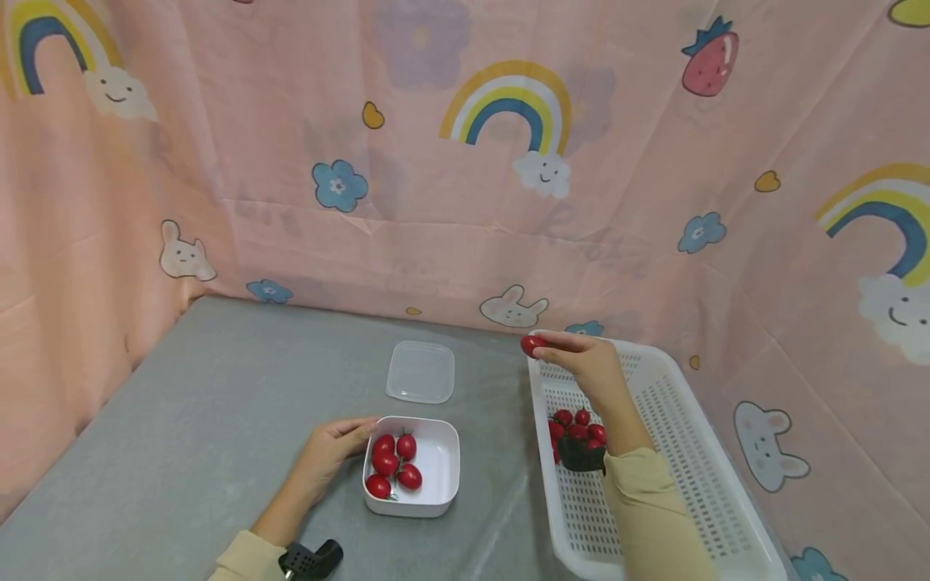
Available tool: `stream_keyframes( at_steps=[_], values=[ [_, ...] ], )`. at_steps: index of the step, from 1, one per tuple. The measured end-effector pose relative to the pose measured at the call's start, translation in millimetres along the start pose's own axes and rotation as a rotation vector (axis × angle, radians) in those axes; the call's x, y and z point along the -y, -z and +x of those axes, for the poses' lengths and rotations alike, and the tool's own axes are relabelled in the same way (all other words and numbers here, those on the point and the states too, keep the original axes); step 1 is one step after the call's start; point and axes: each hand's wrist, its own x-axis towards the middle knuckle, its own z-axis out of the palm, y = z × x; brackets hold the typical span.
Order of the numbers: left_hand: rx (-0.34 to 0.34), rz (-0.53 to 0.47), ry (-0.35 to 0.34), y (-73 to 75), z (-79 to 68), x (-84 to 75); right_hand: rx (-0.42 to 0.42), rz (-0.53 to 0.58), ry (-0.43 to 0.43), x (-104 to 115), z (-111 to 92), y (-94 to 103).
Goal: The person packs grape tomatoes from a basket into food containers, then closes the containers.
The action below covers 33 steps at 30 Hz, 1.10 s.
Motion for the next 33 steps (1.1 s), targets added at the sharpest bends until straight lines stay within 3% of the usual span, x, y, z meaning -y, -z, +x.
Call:
stream_keyframes(
  at_steps=[12, 22, 27, 33],
  values=[
    [0.009, 0.002, -0.015, 0.3, 1.1, -0.8, 0.010, 0.052, 0.082, 18, -12, -24.4],
    [0.010, 0.007, -0.018, 0.8, 0.0, -1.0, 0.040, 0.078, 0.029, 30, -24, -47.2],
    [0.007, 0.005, -0.008, 0.1, 0.6, -0.4, 0.049, 0.044, 0.013, 32, -29, -52.6],
    [0.007, 0.003, -0.004, -0.7, 1.5, 1.1, 0.067, 0.083, 0.017, 35, -35, -57.8]
  ],
)
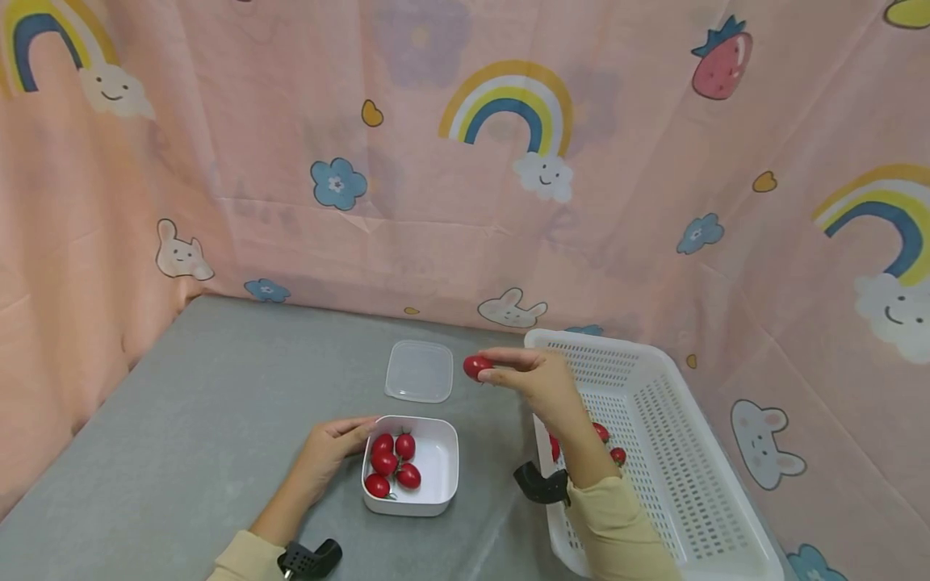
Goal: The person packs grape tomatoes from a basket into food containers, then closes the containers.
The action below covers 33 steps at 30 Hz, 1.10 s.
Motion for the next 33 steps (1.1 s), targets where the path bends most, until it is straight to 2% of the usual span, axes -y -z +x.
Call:
stream_keyframes(
  at_steps=[9, 16, 33],
  values=[
    [-0.014, 0.000, 0.002, 0.6, -0.7, 0.4, 0.020, 0.065, 0.020, 6, -6, -11.3],
    [-0.017, 0.010, -0.003, 1.3, -1.0, 0.0, 0.016, 0.046, 0.038, 10, -12, -18.7],
    [-0.009, 0.018, -0.006, 1.6, 0.0, 0.2, -0.006, 0.081, 0.050, 20, -24, -32.6]
  ],
)
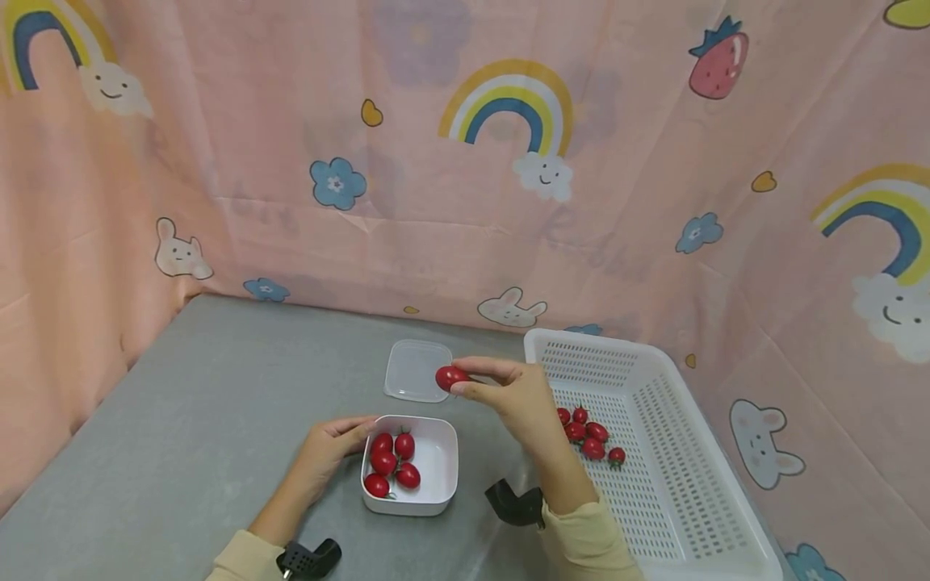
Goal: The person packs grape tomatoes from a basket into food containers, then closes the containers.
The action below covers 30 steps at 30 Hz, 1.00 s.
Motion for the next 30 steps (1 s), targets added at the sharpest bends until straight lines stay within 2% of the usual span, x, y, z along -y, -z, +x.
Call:
stream_keyframes(
  at_steps=[18, 30],
  values=[
    [0.009, 0.010, -0.015, -0.6, -1.5, 0.5, -0.009, 0.037, 0.003, -9, -11, -20.2],
    [0.006, 0.020, 0.005, 0.1, -1.2, 0.6, 0.025, 0.086, 0.001, -33, -17, -47.6]
  ],
)
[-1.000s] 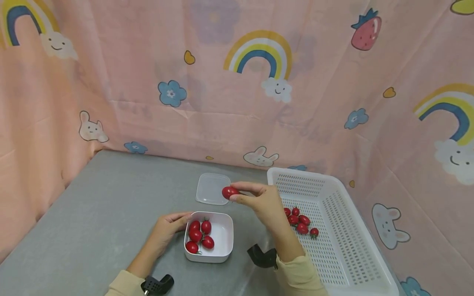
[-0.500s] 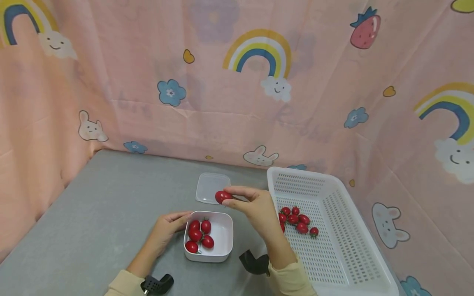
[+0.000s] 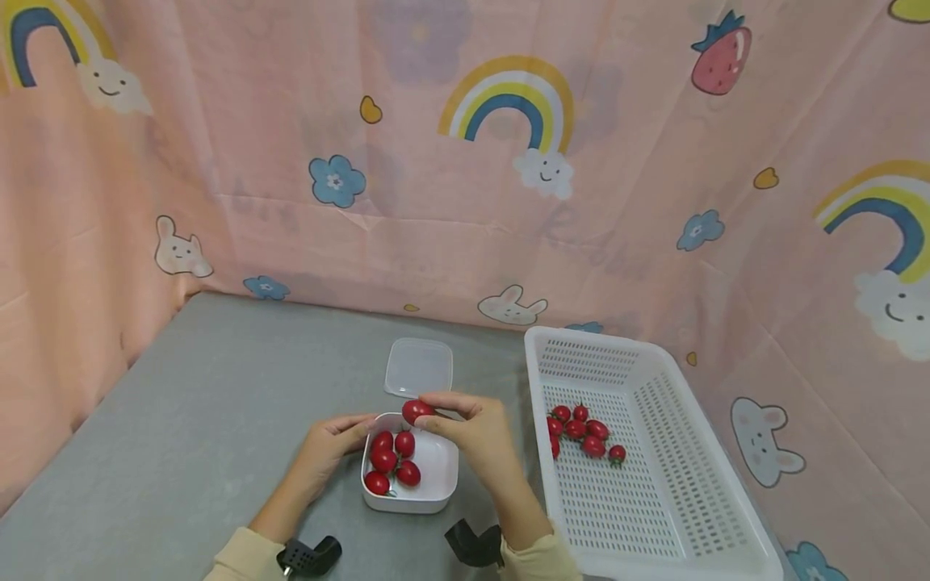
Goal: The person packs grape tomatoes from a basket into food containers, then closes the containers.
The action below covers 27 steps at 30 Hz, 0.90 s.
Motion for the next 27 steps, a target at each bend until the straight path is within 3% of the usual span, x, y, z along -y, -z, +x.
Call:
stream_keyframes(
  at_steps=[14, 27],
  values=[
    [0.007, -0.022, 0.000, 0.2, 1.2, -1.9, 0.016, -0.040, -0.030, -43, 12, -22.2],
    [0.021, -0.026, -0.020, 1.7, 2.3, 0.3, 0.015, -0.072, -0.032, -56, 17, -36.0]
  ],
)
